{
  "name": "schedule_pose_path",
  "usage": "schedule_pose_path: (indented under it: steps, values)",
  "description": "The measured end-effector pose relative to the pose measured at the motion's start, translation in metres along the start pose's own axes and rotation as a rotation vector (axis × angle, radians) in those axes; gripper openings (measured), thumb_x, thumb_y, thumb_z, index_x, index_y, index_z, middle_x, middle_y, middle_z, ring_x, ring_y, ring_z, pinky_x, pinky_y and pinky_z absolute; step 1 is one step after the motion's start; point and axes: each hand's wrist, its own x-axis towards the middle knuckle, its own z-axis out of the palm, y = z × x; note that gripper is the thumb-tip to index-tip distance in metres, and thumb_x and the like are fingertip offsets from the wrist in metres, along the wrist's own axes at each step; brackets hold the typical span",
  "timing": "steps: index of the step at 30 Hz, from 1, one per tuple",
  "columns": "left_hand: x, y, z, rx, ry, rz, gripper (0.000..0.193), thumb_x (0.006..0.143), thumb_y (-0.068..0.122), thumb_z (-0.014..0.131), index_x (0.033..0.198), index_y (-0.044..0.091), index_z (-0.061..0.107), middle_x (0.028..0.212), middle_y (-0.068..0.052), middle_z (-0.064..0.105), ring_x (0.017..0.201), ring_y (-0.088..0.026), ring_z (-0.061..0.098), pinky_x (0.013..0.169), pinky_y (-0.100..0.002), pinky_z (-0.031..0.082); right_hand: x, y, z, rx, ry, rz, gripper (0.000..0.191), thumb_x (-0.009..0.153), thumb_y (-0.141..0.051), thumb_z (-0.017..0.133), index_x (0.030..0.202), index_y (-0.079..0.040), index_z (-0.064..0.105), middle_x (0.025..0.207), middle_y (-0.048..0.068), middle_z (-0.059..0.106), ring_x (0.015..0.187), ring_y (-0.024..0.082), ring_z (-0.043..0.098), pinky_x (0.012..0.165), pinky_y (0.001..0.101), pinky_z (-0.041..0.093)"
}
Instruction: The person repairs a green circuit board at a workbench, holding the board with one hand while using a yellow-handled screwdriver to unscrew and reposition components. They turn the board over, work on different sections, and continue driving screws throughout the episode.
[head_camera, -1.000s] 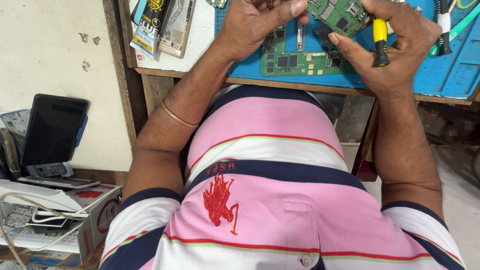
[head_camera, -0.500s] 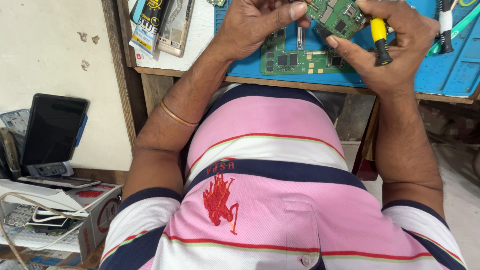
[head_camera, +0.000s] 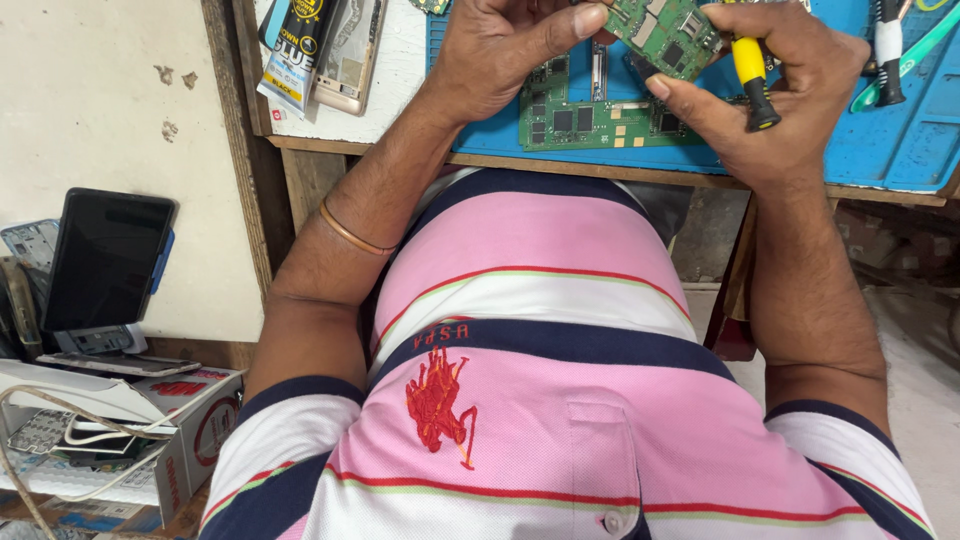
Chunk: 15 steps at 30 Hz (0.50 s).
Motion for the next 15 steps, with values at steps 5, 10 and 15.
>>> schedule_pose_path:
  steps: [5,10,15]
  values:
    - [0.0001,0.0018,-0.0003,-0.016,0.02,-0.042,0.011,0.112,0.012,0.07,0.121,0.005,0.07,0.109,-0.008,0.076,0.1,-0.017,0.076,0.094,-0.035,0.068,-0.0011,0.001,0.0021,0.01,0.008,0.025,0.042,0.097,-0.01,0.091,0.13,0.004,0.069,0.108,0.013,0.073,0.095,0.015,0.069,0.079,0.0241,0.053]
    - [-0.0002,0.0067,-0.0022,0.0,0.011,-0.076,0.016,0.113,0.016,0.067,0.123,0.004,0.069,0.113,-0.011,0.076,0.106,-0.019,0.077,0.095,-0.034,0.066,0.0002,-0.0009,0.0028,0.017,0.009,0.006,0.041,0.1,-0.01,0.09,0.133,0.004,0.069,0.11,0.012,0.073,0.097,0.015,0.07,0.08,0.024,0.054]
    - [-0.0021,0.0075,-0.0049,0.086,0.033,-0.062,0.019,0.113,0.02,0.068,0.123,0.003,0.07,0.111,-0.011,0.076,0.109,-0.021,0.077,0.098,-0.034,0.064,0.0028,-0.0046,0.0042,-0.024,0.01,-0.005,0.04,0.1,-0.009,0.09,0.132,0.004,0.069,0.107,0.012,0.073,0.093,0.014,0.069,0.076,0.0239,0.052]
